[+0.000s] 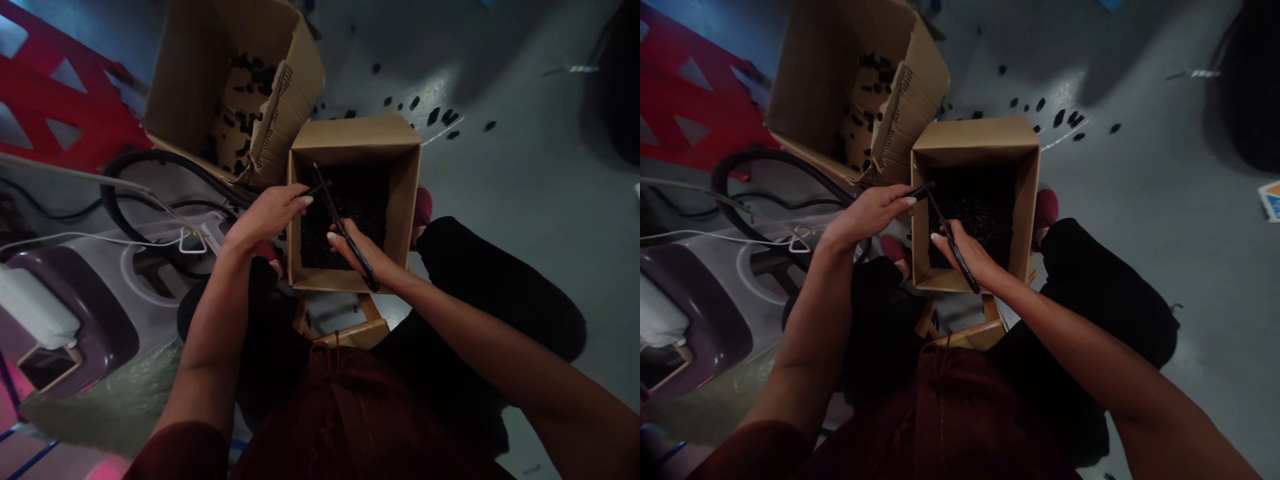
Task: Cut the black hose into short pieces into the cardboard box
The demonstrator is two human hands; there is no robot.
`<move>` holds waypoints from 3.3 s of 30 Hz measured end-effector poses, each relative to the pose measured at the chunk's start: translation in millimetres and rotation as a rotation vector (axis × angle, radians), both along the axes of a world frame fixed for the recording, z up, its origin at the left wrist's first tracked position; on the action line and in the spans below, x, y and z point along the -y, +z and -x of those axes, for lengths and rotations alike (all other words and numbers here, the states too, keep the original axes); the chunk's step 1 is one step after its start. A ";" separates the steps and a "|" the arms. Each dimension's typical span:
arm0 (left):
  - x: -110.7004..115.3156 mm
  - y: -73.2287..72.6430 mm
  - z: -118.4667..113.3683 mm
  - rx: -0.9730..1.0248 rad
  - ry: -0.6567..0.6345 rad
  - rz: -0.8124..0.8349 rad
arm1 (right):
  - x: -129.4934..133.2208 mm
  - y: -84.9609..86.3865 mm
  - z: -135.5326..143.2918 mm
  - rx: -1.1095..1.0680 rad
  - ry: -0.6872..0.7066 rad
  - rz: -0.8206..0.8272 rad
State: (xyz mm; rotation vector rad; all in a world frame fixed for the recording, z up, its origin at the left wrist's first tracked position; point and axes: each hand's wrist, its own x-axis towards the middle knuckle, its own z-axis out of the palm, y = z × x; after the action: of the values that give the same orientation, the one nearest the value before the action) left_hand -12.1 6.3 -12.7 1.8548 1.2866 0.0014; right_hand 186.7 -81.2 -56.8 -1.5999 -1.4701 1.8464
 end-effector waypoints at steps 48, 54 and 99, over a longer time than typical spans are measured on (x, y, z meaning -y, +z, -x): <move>-0.8 4.8 0.0 -0.090 -0.012 0.009 | -3.1 6.5 -2.0 0.088 -0.023 -0.065; -1.7 0.0 -0.3 -0.238 -0.065 0.035 | 5.7 3.3 0.8 -0.034 -0.072 0.076; 0.0 -2.3 -7.4 -0.073 0.151 -0.065 | 12.5 -1.4 11.5 -0.209 -0.296 0.242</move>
State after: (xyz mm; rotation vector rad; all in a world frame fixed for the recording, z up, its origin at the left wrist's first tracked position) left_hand -4.7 6.4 -15.0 1.8225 1.4907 0.0576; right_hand 175.2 -93.7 -58.2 -1.5688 -0.8974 1.9983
